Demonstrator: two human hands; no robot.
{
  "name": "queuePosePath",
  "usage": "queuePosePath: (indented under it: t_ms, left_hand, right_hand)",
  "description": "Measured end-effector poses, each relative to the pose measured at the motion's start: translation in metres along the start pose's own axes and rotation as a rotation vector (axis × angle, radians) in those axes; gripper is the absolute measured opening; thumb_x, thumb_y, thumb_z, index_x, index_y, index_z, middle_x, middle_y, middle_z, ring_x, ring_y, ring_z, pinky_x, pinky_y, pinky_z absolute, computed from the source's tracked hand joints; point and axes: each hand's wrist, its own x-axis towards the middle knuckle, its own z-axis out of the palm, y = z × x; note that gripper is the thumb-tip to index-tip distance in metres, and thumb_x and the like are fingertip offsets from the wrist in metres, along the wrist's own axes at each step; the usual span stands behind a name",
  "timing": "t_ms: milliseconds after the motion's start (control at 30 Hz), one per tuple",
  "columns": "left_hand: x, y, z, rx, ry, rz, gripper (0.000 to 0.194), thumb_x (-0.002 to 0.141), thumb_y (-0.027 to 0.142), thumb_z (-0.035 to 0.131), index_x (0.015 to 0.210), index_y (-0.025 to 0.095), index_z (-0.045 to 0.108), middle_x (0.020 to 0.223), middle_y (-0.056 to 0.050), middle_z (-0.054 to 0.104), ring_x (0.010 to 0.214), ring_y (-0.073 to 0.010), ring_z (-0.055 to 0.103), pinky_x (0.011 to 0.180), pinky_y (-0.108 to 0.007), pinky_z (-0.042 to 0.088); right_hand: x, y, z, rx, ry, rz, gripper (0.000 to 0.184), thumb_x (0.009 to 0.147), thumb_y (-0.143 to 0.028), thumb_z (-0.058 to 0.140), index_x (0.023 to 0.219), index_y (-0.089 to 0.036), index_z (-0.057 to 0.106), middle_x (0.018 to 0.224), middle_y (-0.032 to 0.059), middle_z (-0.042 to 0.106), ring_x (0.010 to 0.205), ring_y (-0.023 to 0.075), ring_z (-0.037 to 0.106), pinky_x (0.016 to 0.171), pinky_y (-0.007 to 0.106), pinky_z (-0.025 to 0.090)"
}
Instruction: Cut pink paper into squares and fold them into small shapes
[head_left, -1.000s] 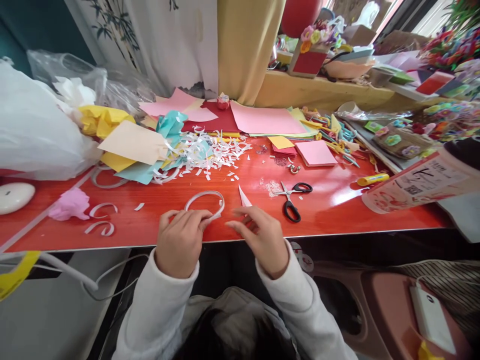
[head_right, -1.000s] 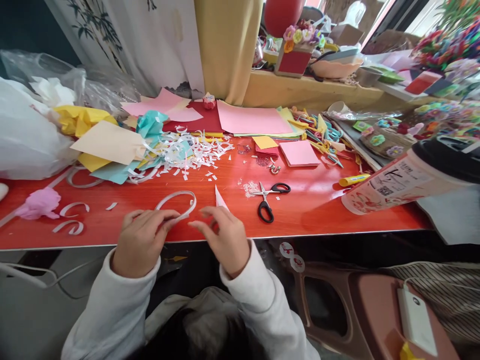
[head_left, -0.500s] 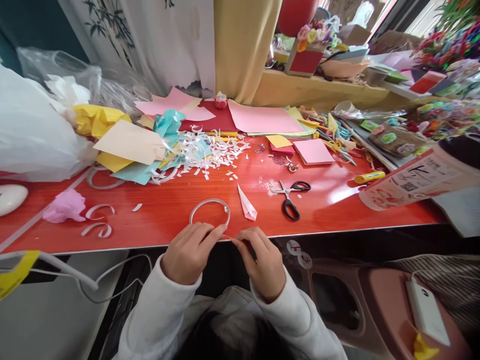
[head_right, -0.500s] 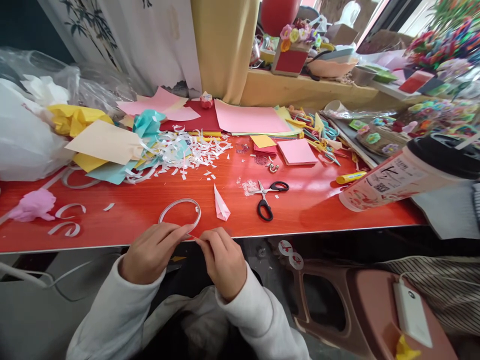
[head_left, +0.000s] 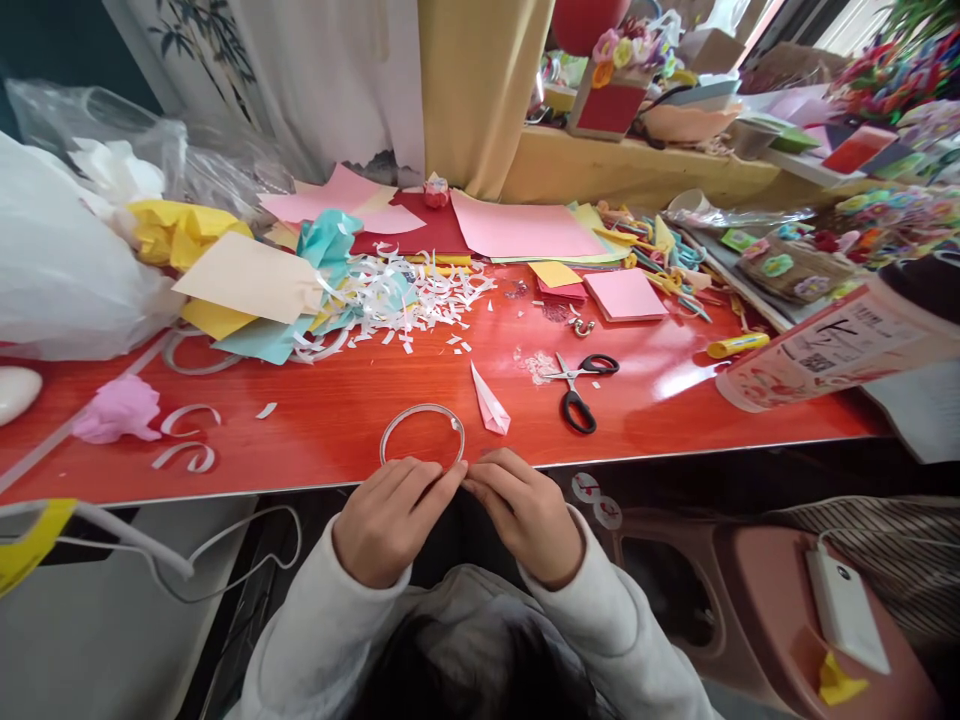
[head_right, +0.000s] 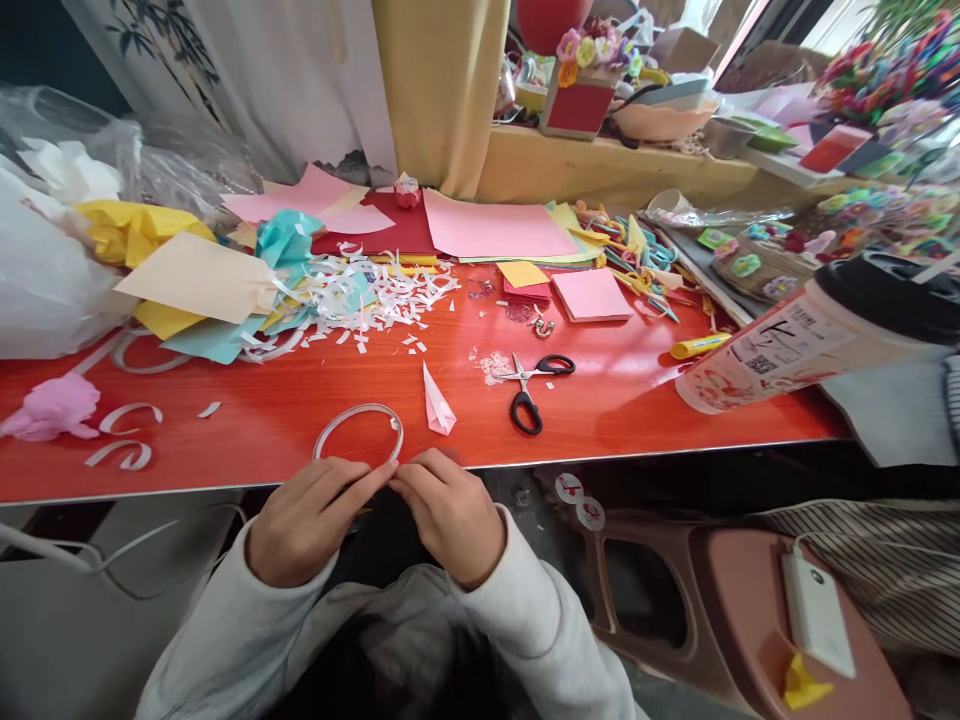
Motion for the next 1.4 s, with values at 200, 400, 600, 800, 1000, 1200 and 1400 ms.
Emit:
queuePosePath:
  t_ms: [200,400,600,800,1000,1200,1400]
  left_hand:
    - [-0.001,0.012,0.001,-0.054,0.041,-0.075,0.022,0.074,0.009,0.055,0.096,0.012,0.055,0.071,-0.004,0.062,0.065,-0.0137,0.056,0.062,-0.027,0.045]
    - [-0.003,0.025,0.002,-0.04,0.141,-0.04,0.027,0.075,0.012,0.054,0.102,0.009,0.053,0.072,-0.006,0.062,0.064,-0.0142,0.056,0.058,-0.028,0.045]
    - [0.005,0.03,0.001,0.051,0.139,0.031,0.026,0.074,0.011,0.055,0.101,0.008,0.056,0.075,-0.007,0.063,0.065,-0.0146,0.056,0.059,-0.027,0.046]
    - [0.009,0.02,-0.021,0.118,0.086,0.058,0.025,0.072,0.012,0.058,0.097,0.009,0.058,0.066,-0.004,0.06,0.059,-0.0137,0.054,0.056,-0.027,0.043]
    - [0.016,-0.001,-0.042,0.254,0.129,-0.186,0.025,0.072,0.007,0.057,0.096,0.014,0.059,0.069,-0.006,0.057,0.062,-0.0159,0.052,0.06,-0.029,0.039]
    - [0.025,-0.013,0.009,0.301,0.012,-0.123,0.03,0.079,0.003,0.042,0.095,0.019,0.062,0.064,-0.003,0.056,0.061,-0.0137,0.05,0.061,-0.028,0.035]
    - [0.006,-0.03,0.023,0.334,-0.061,-0.281,0.036,0.081,0.022,0.048,0.118,0.021,0.05,0.092,-0.009,0.06,0.066,-0.0149,0.052,0.062,-0.029,0.037]
  right_hand:
    - [-0.006,-0.005,-0.005,0.254,0.053,0.077,0.014,0.082,-0.017,0.046,0.078,-0.017,0.059,0.071,0.0039,0.057,0.066,0.0127,0.053,0.061,0.026,0.045]
    - [-0.017,-0.01,0.011,0.83,0.248,0.428,0.019,0.08,-0.027,0.051,0.065,-0.016,0.057,0.051,-0.0031,0.047,0.041,0.0072,0.043,0.04,0.021,0.035]
    - [-0.018,-0.022,0.01,0.693,0.327,0.424,0.018,0.08,-0.022,0.051,0.064,-0.017,0.058,0.051,-0.0027,0.049,0.044,0.0083,0.045,0.045,0.023,0.037]
    - [-0.026,-0.009,-0.013,0.027,0.583,0.196,0.01,0.073,-0.01,0.056,0.071,-0.018,0.06,0.063,0.0017,0.056,0.059,0.0127,0.049,0.055,0.027,0.039]
    - [-0.037,0.025,-0.062,0.177,1.188,0.35,0.006,0.071,-0.019,0.061,0.065,-0.017,0.061,0.052,-0.0017,0.05,0.043,0.0087,0.042,0.043,0.025,0.03]
    - [-0.025,0.008,-0.04,0.801,0.54,0.463,0.024,0.076,-0.019,0.055,0.098,-0.022,0.063,0.065,0.0003,0.056,0.056,0.01,0.051,0.048,0.024,0.042]
    - [-0.022,0.016,-0.035,0.966,0.417,0.508,0.023,0.076,-0.017,0.055,0.096,-0.02,0.065,0.067,0.0007,0.056,0.056,0.0085,0.051,0.048,0.023,0.042]
